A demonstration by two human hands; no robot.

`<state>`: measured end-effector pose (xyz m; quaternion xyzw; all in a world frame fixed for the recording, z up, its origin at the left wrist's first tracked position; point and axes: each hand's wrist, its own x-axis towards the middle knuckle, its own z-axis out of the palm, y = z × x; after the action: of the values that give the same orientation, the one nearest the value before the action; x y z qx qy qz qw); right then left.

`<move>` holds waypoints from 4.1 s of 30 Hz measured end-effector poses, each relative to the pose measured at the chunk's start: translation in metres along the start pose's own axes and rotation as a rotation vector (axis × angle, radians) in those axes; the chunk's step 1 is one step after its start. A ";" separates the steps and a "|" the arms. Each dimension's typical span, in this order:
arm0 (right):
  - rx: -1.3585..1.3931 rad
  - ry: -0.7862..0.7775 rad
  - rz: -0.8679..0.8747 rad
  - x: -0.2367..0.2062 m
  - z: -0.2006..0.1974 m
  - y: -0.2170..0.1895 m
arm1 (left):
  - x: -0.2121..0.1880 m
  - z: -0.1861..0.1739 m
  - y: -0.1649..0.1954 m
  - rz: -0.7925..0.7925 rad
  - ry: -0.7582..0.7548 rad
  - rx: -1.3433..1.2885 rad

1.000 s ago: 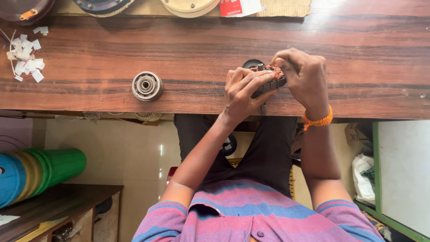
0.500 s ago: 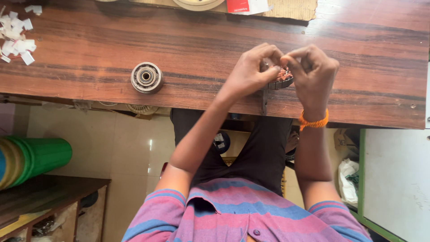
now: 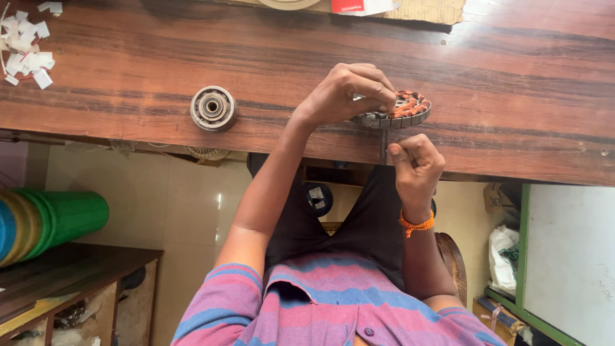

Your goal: The person sits at a wooden workbench and works on a circular electric motor armature with copper windings, using both hands to press and seat the copper wire coils into slots around the component, rotating it as they work section by section.

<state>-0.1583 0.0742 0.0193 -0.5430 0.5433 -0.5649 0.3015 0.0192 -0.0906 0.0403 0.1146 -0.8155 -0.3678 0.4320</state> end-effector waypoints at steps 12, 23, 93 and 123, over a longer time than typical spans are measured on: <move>0.059 0.088 0.103 0.000 0.010 0.011 | 0.004 -0.002 0.020 0.138 -0.027 0.483; -0.144 0.156 0.103 0.000 0.016 0.003 | -0.002 0.015 0.058 -0.034 0.109 0.458; -0.016 0.165 -0.008 0.015 -0.004 0.007 | -0.002 0.001 0.035 -0.181 -0.039 0.033; -0.333 -0.256 -0.581 0.095 -0.042 -0.008 | -0.033 0.062 0.025 -0.079 0.333 0.465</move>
<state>-0.2180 0.0000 0.0611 -0.7829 0.4087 -0.4581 0.1014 -0.0065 -0.0253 0.0157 0.3008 -0.7908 -0.1636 0.5074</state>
